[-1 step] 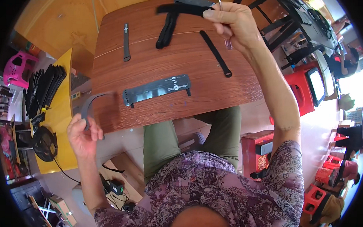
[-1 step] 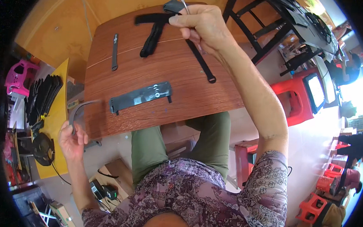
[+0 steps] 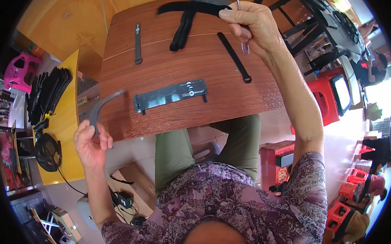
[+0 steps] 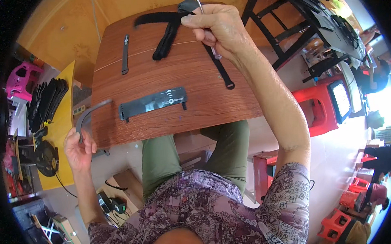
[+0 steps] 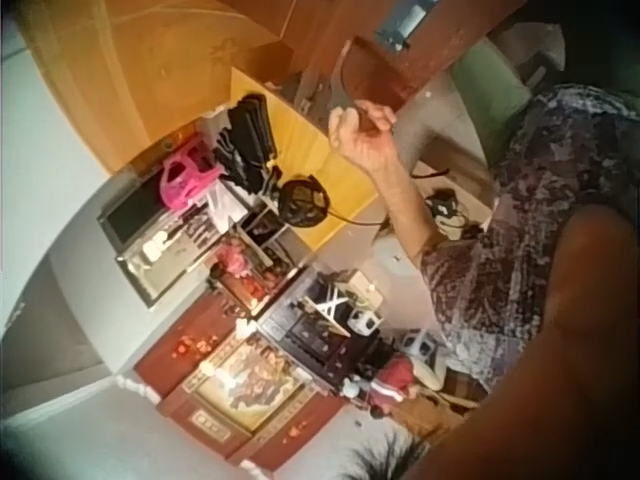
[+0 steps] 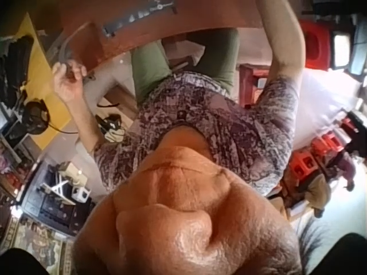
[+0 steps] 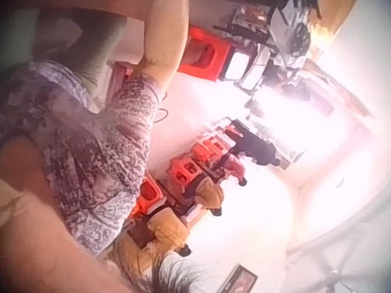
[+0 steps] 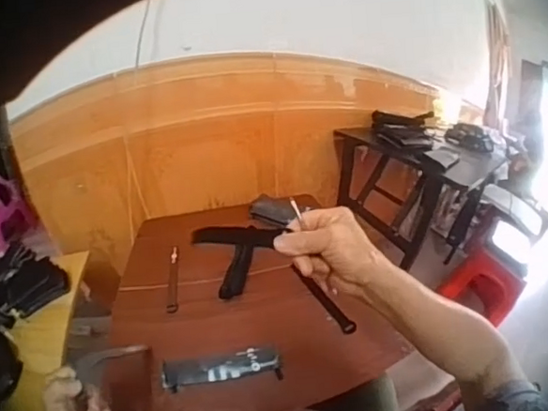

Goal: The person is assembling storage straps by threading plastic fasteners through holes in the straps.

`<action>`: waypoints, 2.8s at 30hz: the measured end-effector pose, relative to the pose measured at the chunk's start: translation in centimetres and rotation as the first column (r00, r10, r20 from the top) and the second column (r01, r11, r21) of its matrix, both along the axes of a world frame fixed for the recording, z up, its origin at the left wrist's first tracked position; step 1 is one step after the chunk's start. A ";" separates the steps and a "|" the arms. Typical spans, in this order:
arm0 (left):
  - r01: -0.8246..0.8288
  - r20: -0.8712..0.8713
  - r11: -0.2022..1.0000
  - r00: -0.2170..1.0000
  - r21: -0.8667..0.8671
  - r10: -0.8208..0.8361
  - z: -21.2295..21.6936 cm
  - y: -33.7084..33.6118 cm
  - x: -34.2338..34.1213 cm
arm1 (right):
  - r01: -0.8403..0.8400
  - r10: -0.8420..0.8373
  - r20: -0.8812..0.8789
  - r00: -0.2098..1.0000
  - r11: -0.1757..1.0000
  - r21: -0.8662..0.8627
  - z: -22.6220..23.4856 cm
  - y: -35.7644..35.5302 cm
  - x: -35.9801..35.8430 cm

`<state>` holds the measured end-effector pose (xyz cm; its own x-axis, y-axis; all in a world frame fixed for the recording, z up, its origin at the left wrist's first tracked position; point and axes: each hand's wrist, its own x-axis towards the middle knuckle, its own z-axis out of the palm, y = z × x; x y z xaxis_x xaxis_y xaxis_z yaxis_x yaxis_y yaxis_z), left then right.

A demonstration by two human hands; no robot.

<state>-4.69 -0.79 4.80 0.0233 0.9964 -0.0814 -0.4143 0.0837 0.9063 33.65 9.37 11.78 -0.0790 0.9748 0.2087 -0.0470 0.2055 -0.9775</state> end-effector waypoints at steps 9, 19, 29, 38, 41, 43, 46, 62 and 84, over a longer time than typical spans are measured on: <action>0.045 0.050 0.998 0.998 0.033 -0.047 -0.2 -0.1 0.8 | 0.114 0.094 0.386 0.918 0.868 -0.483 -8.7 3.8 -3.2; 0.015 0.052 0.998 0.998 0.066 -0.019 -0.4 0.9 1.2 | 0.199 0.049 0.990 0.133 0.977 -0.075 -10.3 2.9 -5.3; 0.025 0.031 0.985 0.999 0.169 -0.030 0.3 1.5 1.9 | 0.178 -0.130 0.969 0.209 0.980 0.093 -9.2 4.6 -2.0; 0.006 0.023 0.987 1.000 0.159 -0.010 -0.1 2.2 2.6 | 0.282 -0.368 0.914 0.172 0.907 0.312 -11.0 13.4 3.0; 0.024 -0.007 0.987 1.000 0.159 -0.023 0.2 2.6 3.1 | 0.246 -0.394 0.913 0.107 0.900 0.360 -12.1 16.0 3.2; 0.027 -0.020 0.988 0.999 0.153 -0.024 0.3 2.4 3.0 | 0.192 -0.404 0.912 0.068 0.903 0.385 -13.3 17.4 3.2; 0.051 -0.047 0.986 0.998 0.156 -0.044 0.4 2.7 3.3 | 0.118 -0.433 0.901 -0.008 0.895 0.431 -14.7 19.1 3.5; 0.404 0.096 0.844 0.882 0.353 -0.462 1.5 0.7 4.0 | -0.525 0.422 0.371 0.827 0.817 0.241 -3.9 -2.3 -10.4; 0.250 -0.296 0.939 0.902 -0.238 -0.315 -3.0 -2.1 5.1 | -0.188 0.345 0.234 0.909 0.840 -0.510 -9.7 -10.8 -4.7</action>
<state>0.37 -2.86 1.83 0.2409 0.9164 -0.3197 -0.0331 0.3369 0.9409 28.94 -1.41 2.04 -0.3325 0.8787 -0.3425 0.2828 -0.2536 -0.9251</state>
